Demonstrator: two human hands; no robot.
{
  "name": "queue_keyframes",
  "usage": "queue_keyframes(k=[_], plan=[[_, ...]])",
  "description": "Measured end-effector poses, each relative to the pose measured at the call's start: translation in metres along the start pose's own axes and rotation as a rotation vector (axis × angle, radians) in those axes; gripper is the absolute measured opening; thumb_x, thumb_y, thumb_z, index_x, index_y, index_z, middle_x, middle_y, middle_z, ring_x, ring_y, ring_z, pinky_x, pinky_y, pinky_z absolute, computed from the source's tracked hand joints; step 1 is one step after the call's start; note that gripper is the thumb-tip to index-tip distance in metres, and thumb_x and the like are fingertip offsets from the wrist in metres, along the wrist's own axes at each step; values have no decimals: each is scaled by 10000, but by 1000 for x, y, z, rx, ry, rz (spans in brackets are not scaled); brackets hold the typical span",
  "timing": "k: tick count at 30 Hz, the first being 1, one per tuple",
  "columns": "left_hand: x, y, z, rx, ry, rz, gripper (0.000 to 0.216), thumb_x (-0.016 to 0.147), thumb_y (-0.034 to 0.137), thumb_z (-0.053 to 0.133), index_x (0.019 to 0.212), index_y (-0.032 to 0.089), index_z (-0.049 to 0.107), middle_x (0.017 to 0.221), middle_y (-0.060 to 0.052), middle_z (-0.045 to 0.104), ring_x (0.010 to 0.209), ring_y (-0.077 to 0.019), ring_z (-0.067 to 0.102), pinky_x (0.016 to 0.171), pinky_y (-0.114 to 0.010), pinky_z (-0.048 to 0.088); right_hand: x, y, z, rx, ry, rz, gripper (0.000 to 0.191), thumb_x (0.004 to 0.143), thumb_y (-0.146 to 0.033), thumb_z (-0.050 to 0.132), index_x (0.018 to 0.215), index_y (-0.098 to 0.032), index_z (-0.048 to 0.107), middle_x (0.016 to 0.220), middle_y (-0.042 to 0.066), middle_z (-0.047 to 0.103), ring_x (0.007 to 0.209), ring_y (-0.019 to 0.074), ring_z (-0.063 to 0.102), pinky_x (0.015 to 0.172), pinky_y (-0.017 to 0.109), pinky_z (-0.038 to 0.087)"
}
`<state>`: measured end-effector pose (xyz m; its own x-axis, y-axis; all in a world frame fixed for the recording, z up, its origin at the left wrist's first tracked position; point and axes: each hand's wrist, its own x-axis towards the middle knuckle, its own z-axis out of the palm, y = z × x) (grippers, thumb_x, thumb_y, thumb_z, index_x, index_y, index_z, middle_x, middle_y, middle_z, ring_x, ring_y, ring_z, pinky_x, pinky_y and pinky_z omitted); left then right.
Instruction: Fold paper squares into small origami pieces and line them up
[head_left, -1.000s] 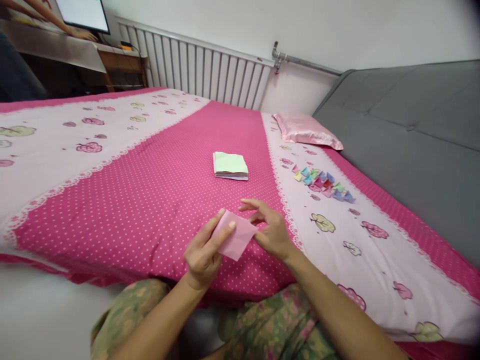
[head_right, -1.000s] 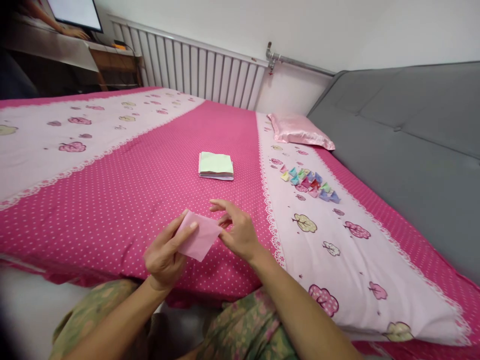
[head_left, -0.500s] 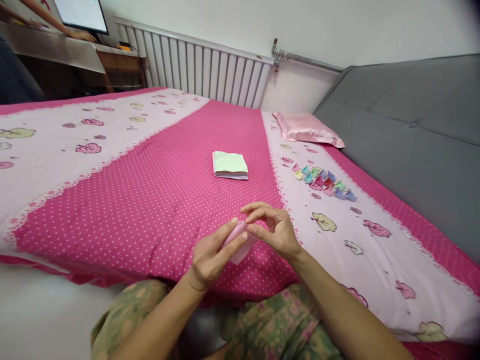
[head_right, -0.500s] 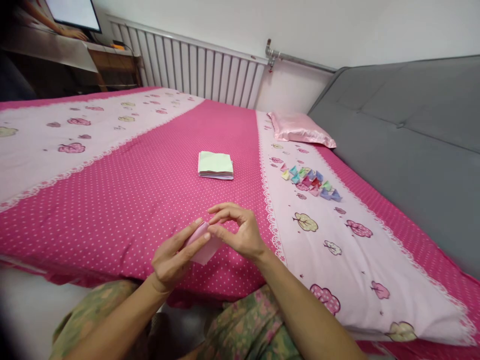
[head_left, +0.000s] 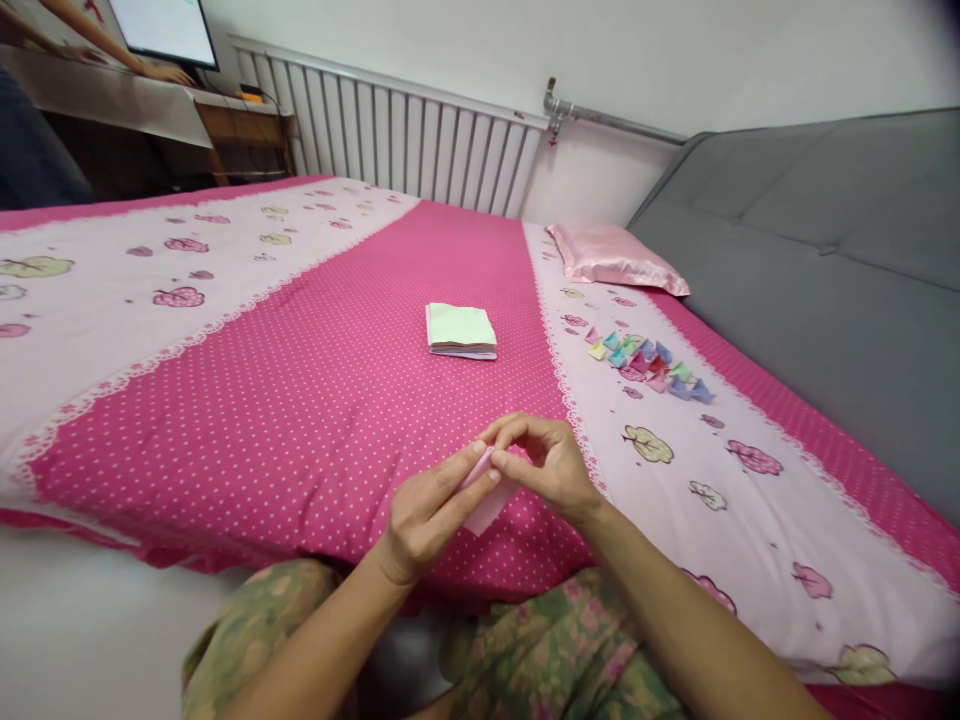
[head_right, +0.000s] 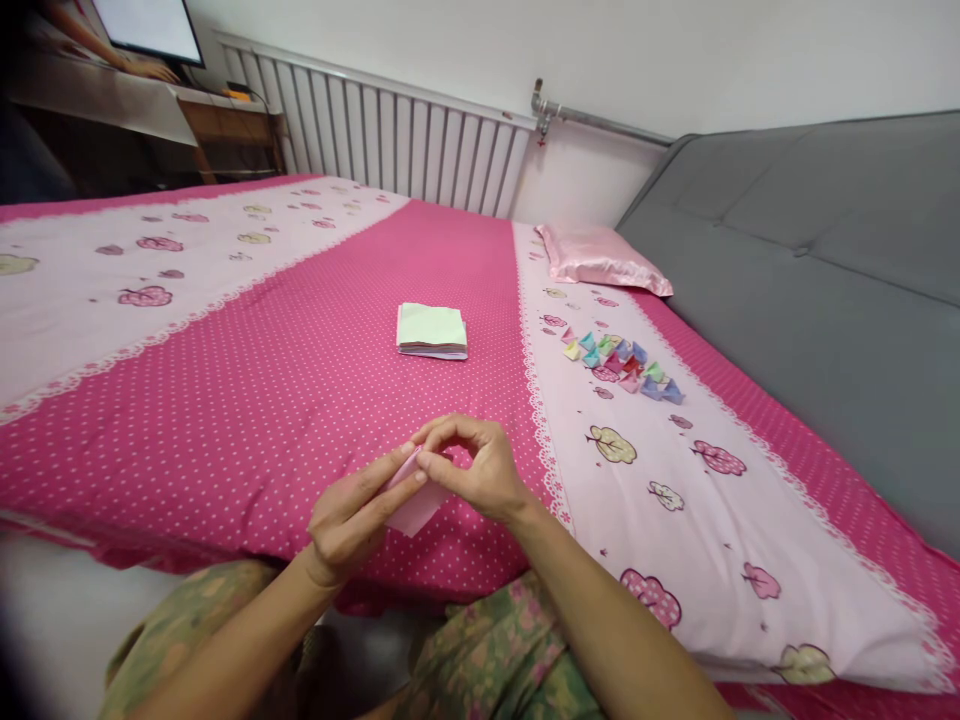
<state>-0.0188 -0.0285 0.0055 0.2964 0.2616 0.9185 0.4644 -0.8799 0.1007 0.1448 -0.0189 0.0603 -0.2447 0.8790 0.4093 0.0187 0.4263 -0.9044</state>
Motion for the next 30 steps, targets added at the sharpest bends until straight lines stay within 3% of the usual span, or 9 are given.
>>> queue_keyframes(k=[8, 15, 18, 21, 24, 26, 30], plan=[[-6, 0, 3, -163, 25, -164, 467, 755, 54, 547, 1184, 239, 536, 1111, -77, 595, 929, -178, 605, 712, -269, 532, 0, 4, 3, 5, 90, 51, 72, 692, -191, 654, 700, -190, 582, 687, -5, 598, 646, 122, 566, 630, 267, 468], [3, -2, -1, -290, 7, -357, 338, 722, 96, 597, 1022, 244, 649, 932, -65, 635, 807, -146, 611, 660, -246, 511, 1, 7, 3, 50, 143, 102, 178, 682, -202, 679, 811, -206, 557, 693, -20, 586, 639, 109, 560, 618, 244, 463], [7, -2, 0, -424, 31, -553, 263, 697, 106, 621, 905, 248, 699, 853, -45, 662, 742, -133, 619, 626, -222, 501, 2, 8, 2, 61, 148, 143, 185, 694, -225, 673, 856, -206, 587, 701, -14, 589, 641, 108, 556, 597, 237, 461], [11, -3, 4, -703, 77, -946, 166, 661, 143, 661, 793, 223, 724, 793, -42, 685, 673, -142, 628, 568, -221, 494, 4, 8, 2, 87, 125, 219, 179, 730, -265, 636, 897, -202, 618, 759, 7, 614, 681, 114, 567, 593, 234, 468], [14, -4, 5, -1002, 145, -1282, 226, 597, 182, 721, 822, 192, 719, 808, -62, 707, 630, -157, 636, 563, -245, 502, 4, 8, 2, 110, 77, 267, 181, 753, -282, 607, 914, -202, 629, 841, 25, 639, 745, 124, 582, 625, 240, 479], [16, -4, 4, -1118, 175, -1350, 308, 589, 217, 734, 893, 175, 705, 856, -86, 709, 664, -172, 645, 602, -263, 511, 4, 7, 3, 111, 54, 278, 189, 758, -286, 601, 926, -202, 630, 842, 27, 642, 739, 123, 583, 623, 243, 479], [16, -3, 4, -1172, 173, -1295, 407, 602, 227, 729, 1002, 182, 669, 958, -93, 692, 745, -173, 640, 624, -241, 503, 4, 6, 4, 105, 63, 284, 200, 747, -295, 611, 921, -202, 637, 804, 25, 644, 675, 113, 572, 610, 252, 477]])
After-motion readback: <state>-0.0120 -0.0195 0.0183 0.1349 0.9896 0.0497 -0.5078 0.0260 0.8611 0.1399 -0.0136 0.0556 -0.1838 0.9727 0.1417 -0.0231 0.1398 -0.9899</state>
